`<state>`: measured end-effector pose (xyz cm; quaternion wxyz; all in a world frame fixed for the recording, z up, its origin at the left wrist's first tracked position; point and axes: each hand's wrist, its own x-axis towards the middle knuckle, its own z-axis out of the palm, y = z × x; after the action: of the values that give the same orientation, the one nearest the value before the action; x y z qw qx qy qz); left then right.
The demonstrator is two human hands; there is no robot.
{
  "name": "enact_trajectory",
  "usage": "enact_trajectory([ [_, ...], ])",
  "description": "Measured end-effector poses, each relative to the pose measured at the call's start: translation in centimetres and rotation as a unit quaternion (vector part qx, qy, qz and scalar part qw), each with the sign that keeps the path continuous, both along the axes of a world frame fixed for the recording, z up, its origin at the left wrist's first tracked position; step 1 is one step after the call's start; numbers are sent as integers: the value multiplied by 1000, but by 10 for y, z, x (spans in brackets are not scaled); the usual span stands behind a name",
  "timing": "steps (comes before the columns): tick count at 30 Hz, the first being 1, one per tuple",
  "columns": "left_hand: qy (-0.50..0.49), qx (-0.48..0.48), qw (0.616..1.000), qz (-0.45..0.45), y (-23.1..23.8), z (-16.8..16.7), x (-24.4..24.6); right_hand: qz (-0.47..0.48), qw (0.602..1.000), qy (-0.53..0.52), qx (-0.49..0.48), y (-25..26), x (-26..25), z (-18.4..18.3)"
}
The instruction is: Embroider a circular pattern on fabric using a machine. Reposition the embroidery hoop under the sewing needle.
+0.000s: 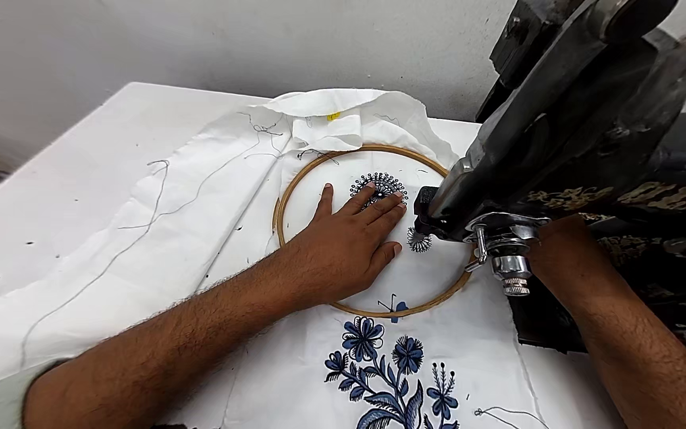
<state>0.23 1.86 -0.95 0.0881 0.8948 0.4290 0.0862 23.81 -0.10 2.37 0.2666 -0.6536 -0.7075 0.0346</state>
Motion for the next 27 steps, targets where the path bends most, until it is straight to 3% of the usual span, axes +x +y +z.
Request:
enact_trajectory([
  [23, 20, -22, 1000, -8, -1, 7, -4, 8, 1000, -10, 11, -2, -1, 0],
  [27, 41, -38, 998, -5, -3, 14, -5, 0, 999, -1, -33, -5, -2, 4],
])
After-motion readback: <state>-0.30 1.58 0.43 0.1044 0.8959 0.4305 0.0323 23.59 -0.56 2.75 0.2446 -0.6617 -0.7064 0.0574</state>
